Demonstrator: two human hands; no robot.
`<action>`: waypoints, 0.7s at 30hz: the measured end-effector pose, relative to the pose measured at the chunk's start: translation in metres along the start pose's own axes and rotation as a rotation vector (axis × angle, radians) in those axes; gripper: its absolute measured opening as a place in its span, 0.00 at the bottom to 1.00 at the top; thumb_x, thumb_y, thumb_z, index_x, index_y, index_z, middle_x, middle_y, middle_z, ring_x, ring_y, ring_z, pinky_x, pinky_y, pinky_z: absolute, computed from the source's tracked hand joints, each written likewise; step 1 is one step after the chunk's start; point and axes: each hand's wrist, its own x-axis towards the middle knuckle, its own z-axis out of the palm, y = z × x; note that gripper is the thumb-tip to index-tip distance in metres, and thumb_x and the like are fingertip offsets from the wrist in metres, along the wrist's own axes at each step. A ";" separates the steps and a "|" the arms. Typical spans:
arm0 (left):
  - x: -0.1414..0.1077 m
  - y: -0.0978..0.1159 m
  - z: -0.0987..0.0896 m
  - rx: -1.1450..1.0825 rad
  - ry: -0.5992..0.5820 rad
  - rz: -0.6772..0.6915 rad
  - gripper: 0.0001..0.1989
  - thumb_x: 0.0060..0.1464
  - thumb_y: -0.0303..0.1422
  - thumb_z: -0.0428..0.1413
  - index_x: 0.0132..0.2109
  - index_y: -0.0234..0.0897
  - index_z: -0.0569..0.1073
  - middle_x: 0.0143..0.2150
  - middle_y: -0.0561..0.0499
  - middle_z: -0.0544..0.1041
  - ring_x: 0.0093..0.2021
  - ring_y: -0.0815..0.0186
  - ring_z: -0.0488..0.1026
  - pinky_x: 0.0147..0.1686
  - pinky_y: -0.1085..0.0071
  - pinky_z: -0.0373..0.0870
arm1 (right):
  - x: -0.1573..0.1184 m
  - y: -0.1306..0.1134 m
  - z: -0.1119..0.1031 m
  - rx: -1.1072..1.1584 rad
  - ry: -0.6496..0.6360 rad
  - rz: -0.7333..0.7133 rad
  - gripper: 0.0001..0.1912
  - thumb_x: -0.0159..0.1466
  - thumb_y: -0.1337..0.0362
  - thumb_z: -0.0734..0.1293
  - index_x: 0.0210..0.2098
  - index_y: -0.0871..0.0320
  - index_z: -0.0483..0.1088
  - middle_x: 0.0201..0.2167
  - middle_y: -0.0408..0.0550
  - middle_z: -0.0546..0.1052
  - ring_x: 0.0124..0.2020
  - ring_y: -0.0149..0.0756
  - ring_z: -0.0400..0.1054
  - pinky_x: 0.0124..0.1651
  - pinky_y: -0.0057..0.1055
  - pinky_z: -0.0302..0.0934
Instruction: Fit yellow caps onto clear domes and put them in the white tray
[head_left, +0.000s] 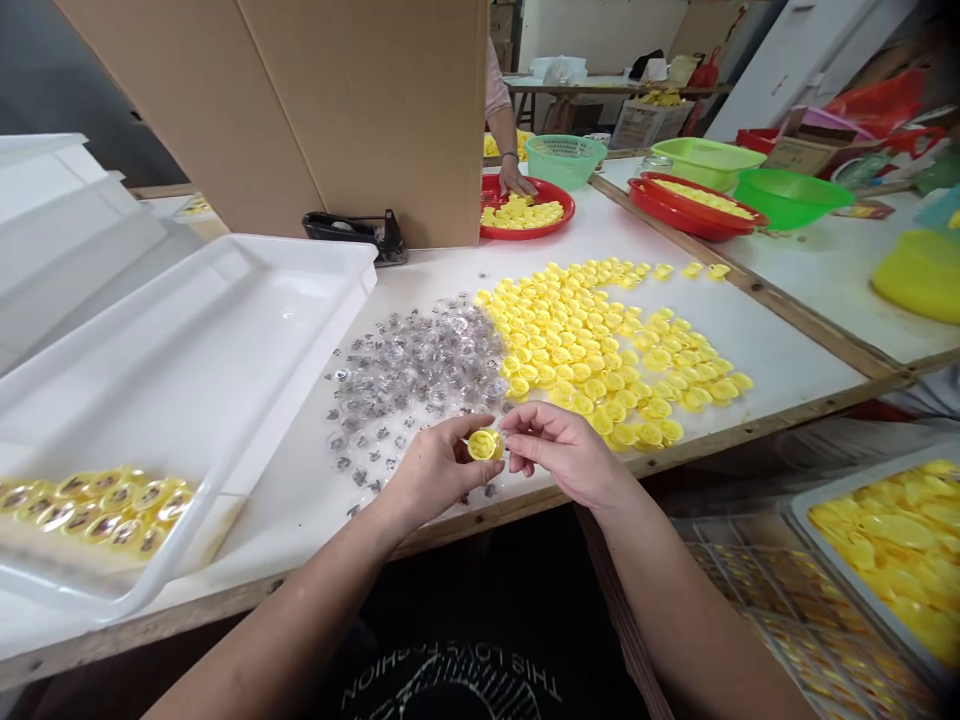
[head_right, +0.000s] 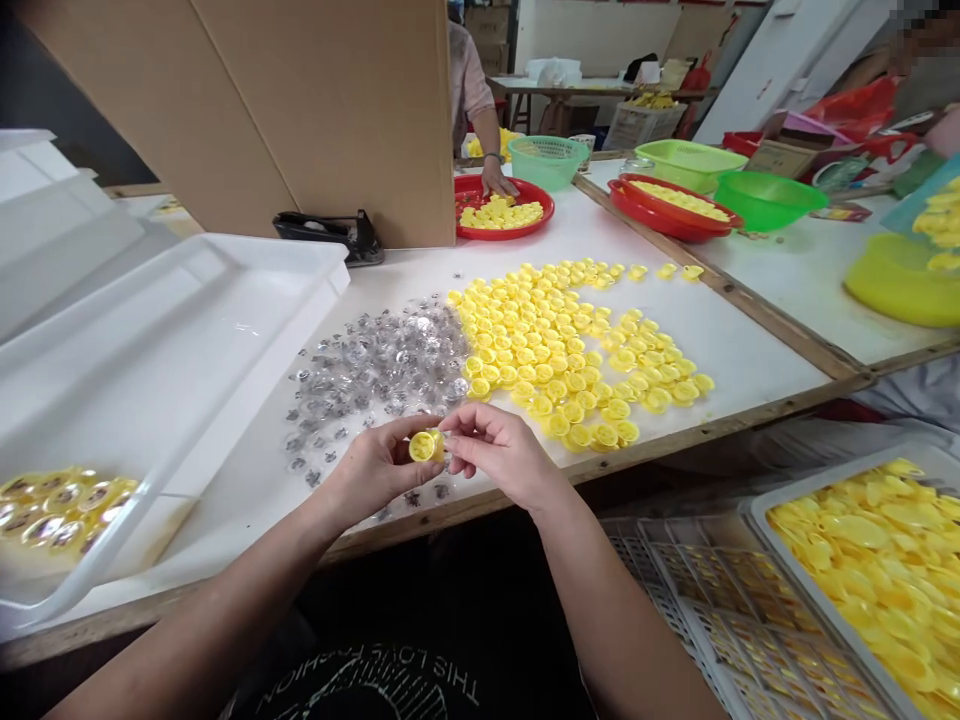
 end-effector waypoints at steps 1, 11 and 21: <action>-0.002 -0.002 -0.001 -0.025 -0.011 0.003 0.23 0.48 0.37 0.60 0.52 0.38 0.71 0.26 0.56 0.72 0.22 0.72 0.67 0.21 0.76 0.63 | 0.001 0.001 0.005 -0.030 -0.005 0.010 0.07 0.58 0.63 0.70 0.37 0.56 0.72 0.24 0.40 0.73 0.24 0.26 0.68 0.27 0.24 0.63; -0.025 -0.003 -0.018 -0.674 -0.194 -0.099 0.21 0.50 0.27 0.60 0.52 0.33 0.70 0.42 0.46 0.76 0.39 0.67 0.74 0.40 0.72 0.71 | 0.005 -0.006 0.021 -0.232 0.018 0.038 0.07 0.57 0.65 0.70 0.35 0.56 0.71 0.26 0.39 0.73 0.25 0.27 0.68 0.30 0.25 0.65; -0.026 -0.012 -0.001 -1.091 0.081 -0.253 0.07 0.54 0.26 0.58 0.40 0.31 0.68 0.36 0.46 0.77 0.33 0.69 0.76 0.35 0.74 0.75 | -0.003 -0.019 0.044 -0.719 0.103 -0.275 0.06 0.59 0.70 0.67 0.35 0.57 0.75 0.31 0.44 0.74 0.33 0.32 0.69 0.36 0.30 0.64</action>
